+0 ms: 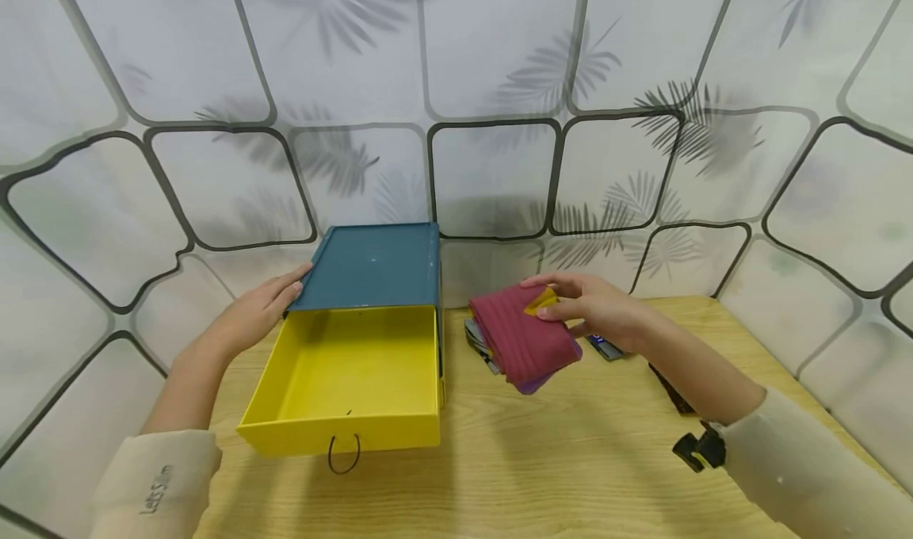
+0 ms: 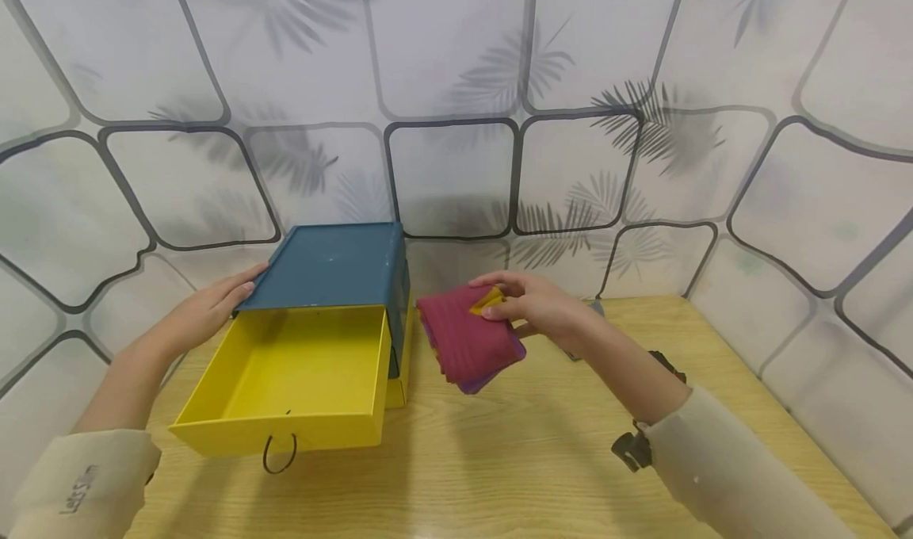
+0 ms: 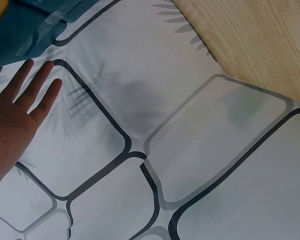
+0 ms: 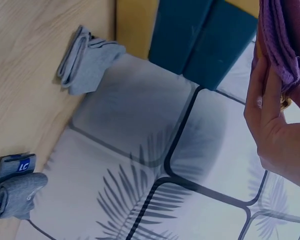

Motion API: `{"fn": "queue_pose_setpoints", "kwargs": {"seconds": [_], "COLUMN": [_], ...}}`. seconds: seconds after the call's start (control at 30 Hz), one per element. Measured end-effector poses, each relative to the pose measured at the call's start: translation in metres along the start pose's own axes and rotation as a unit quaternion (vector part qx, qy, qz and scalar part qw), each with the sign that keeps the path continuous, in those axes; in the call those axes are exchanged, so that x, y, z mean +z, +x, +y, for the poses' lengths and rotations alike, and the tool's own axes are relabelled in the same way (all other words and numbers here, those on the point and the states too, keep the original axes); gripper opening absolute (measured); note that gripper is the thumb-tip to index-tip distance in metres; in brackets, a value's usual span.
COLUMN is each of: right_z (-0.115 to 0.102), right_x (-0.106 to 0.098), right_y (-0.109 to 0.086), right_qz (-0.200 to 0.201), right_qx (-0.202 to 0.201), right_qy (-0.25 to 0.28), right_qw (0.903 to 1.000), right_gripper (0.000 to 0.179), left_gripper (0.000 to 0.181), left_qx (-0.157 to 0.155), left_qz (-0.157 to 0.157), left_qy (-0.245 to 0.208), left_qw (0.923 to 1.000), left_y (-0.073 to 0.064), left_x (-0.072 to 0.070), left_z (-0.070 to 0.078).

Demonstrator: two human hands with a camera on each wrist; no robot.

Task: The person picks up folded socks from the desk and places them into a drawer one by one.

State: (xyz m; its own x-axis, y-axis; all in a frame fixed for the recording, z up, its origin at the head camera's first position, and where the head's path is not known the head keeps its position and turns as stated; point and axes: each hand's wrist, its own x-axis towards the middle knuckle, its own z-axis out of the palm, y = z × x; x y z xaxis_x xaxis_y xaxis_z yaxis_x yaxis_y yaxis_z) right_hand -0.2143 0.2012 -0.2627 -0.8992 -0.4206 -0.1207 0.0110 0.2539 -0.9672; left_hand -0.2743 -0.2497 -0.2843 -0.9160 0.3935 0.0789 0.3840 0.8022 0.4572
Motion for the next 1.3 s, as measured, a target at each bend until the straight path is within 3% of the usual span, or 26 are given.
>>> {"fn": "queue_pose_setpoints", "kwargs": {"seconds": [0.7, 1.3], "right_z": [-0.038, -0.049], "right_x": [0.048, 0.108], "right_y": [0.019, 0.047], "right_qz": [-0.045, -0.023], "right_qx": [-0.034, -0.028], "right_qy": [0.091, 0.139], "right_qw": [0.9942, 0.9896], "right_gripper": [0.048, 0.041], "left_gripper": [0.058, 0.056], "left_qx": [0.005, 0.014], "left_qz": [-0.002, 0.005], "left_qy": [-0.005, -0.001], "left_qw": [1.0000, 0.9999], "left_y": [-0.001, 0.000], "left_x": [0.001, -0.001], "left_z": [-0.001, 0.002]}}
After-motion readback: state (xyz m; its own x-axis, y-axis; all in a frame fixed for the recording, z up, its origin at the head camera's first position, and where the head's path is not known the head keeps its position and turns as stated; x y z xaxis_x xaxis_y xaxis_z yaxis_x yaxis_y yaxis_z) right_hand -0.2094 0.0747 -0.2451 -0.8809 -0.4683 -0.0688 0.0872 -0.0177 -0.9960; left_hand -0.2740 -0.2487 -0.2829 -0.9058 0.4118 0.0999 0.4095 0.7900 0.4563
